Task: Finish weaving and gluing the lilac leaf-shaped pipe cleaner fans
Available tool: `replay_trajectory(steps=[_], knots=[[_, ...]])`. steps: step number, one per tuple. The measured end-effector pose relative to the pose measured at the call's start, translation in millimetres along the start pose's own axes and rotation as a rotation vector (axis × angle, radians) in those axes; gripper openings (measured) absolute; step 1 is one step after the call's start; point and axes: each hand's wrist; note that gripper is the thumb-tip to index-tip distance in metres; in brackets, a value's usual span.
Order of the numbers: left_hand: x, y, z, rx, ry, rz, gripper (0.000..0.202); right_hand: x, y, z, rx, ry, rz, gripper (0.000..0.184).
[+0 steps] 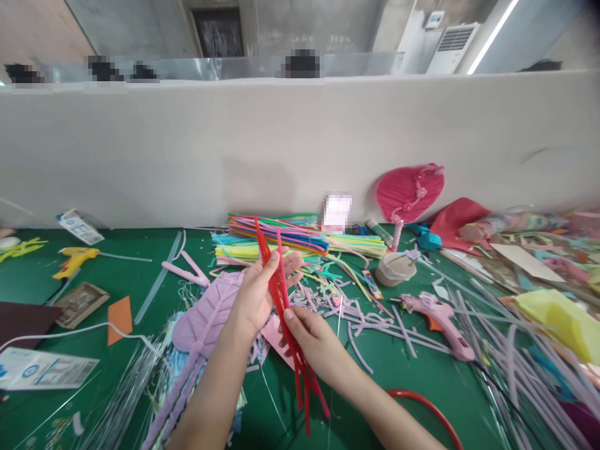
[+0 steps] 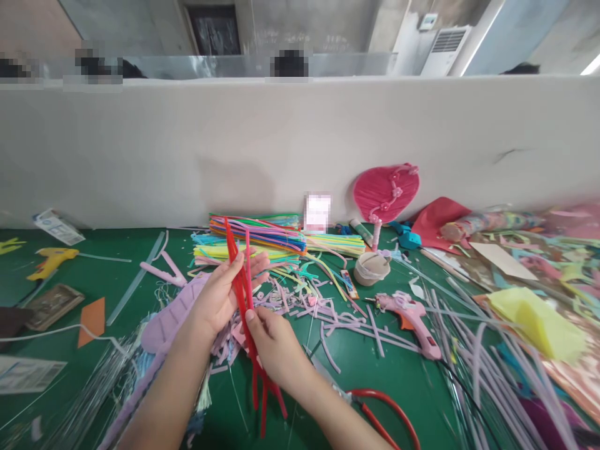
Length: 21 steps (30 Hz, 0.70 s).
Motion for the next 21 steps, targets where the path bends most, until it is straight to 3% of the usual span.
replay_trajectory(steps=[5,11,14,16,19,21], knots=[[-2.3,3.1,-13.7,-0.068,-0.056,-0.001,0.015,6.8,-2.9,0.0,0.103,0.147,-0.078,0.046],[3.7,6.5,-29.1,-0.125,-0.131,0.018,0.029,2.3,-3.1,10.0,0.121,0.054,0.006,0.039],[-2.8,12.3,-21.9,-0.069,-0.133,0.105,0.022,-11.2,0.8,0.5,-0.019,-0.325,0.055,0.027],[-12.5,16.9,-10.9,0.007,-0.124,0.208,0.015,-23.2,12.1,-19.1,-0.095,-0.680,0.125,0.024],[-29.2,21.5,9.7,0.117,-0.105,0.384,0.008,-41.4,49.2,-58.4,-0.207,-1.253,0.281,0.029],[-37.5,21.8,22.3,0.156,-0.103,0.461,0.010,-51.1,83.5,-80.0,-0.238,-1.337,0.338,0.033]])
Point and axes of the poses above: each hand's wrist, its own y-axis towards the middle knuckle, its own x-axis out of the palm, z = x × y, and after that the axes turned 2 degrees about x, right-handed
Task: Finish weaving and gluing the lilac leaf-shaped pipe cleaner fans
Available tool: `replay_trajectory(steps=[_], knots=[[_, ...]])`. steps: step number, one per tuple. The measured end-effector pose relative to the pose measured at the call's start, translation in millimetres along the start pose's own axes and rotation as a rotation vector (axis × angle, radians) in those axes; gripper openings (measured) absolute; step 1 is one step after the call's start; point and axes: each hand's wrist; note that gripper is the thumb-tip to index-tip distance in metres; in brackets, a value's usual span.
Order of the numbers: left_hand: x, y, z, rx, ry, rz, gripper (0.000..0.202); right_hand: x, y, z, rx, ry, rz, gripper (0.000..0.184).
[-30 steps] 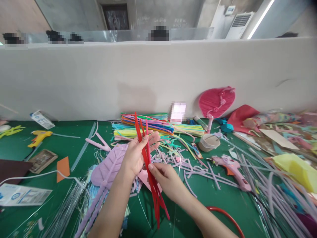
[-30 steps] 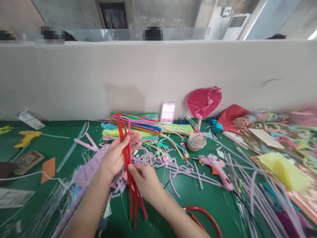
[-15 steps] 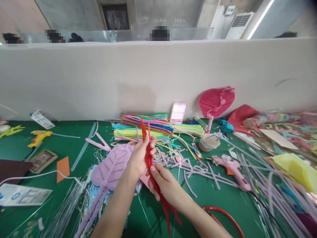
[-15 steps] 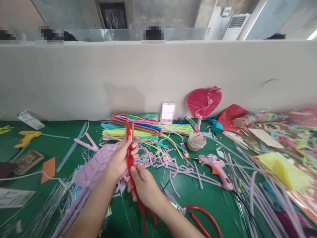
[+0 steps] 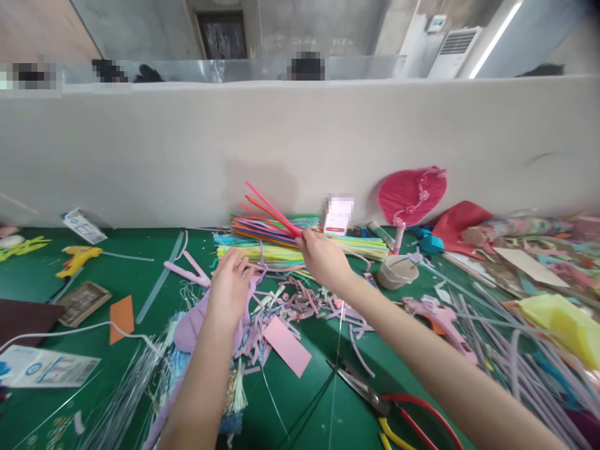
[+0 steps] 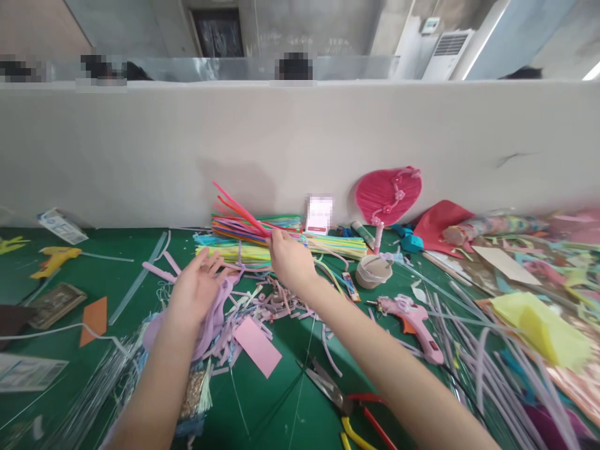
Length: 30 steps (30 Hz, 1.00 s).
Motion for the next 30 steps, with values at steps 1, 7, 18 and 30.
replay_trajectory(steps=[1,7,18,30], knots=[[-2.0,1.6,5.3,0.010,-0.002,0.027,0.011,-0.9,19.3,1.5,-0.011,-0.028,0.011,0.034],[-8.5,7.2,20.4,0.029,-0.014,0.123,0.012,21.7,75.7,-5.3,-0.131,-0.138,0.049,0.035],[-16.1,19.3,17.7,0.037,0.007,0.203,0.019,86.9,67.0,-55.9,-0.430,-0.122,-0.062,0.036],[-23.9,29.6,12.2,0.014,0.011,0.172,0.013,83.0,59.8,-53.4,-0.335,-0.111,0.015,0.029]])
Point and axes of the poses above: each hand's wrist, its own y-axis towards the middle knuckle, its own x-axis out of the palm, z = x × y, and after that the axes turned 2 degrees about x, right-handed
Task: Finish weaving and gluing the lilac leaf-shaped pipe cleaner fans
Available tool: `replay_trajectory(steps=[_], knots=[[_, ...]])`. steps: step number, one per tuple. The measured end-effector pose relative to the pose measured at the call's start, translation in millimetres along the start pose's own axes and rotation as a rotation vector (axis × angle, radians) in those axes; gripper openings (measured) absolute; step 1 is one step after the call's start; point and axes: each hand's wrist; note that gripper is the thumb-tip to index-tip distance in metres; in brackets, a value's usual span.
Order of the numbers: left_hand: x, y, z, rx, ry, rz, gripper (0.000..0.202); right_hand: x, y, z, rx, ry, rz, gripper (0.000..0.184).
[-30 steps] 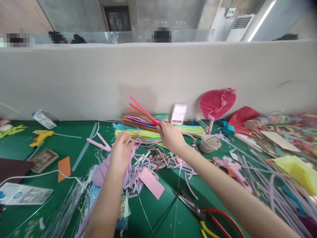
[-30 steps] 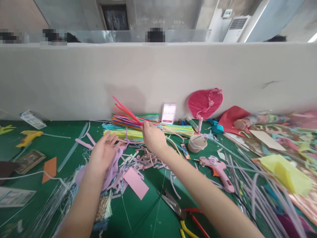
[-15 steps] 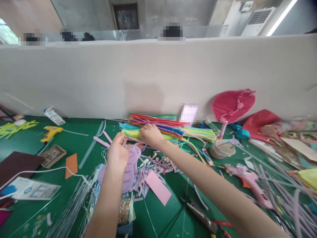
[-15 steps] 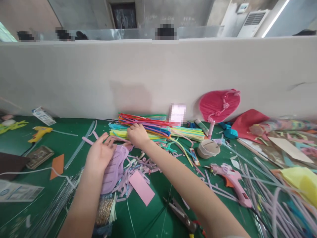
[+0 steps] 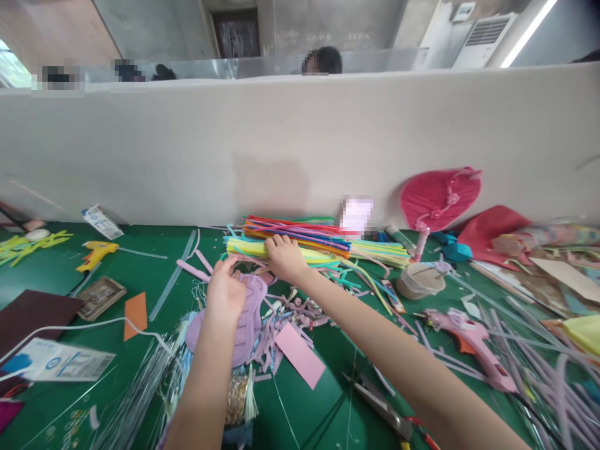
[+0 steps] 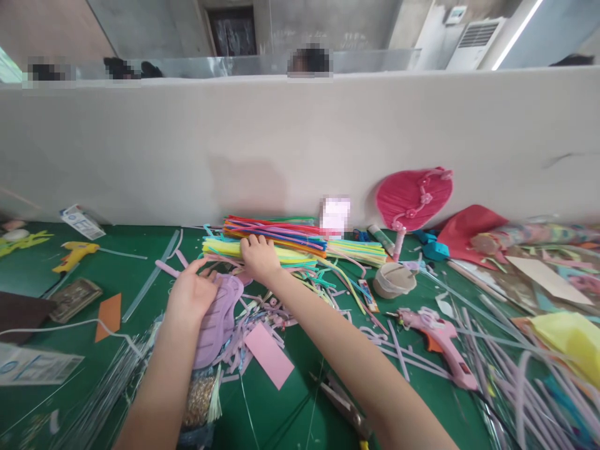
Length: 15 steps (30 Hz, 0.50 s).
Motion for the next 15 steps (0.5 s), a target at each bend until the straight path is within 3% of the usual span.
replay_trajectory(steps=[7,12,15], knots=[[-1.9,6.7,-6.3,-0.034,-0.034,-0.077,0.019,-7.5,-14.7,5.4,-0.094,0.052,-0.012,0.031],[-7.6,15.0,-8.8,-0.022,-0.032,-0.052,0.034,-2.5,-24.2,6.6,-0.086,0.094,-0.021,0.056],[-8.7,15.3,-9.4,0.013,-0.020,-0.042,0.043,-4.0,-29.6,12.5,-0.069,0.117,-0.037,0.061]])
Point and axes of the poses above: each hand's wrist, its own y-axis towards the middle knuckle, its own x-axis out of the palm, z = x × y, and after that the axes turned 2 degrees about x, right-handed
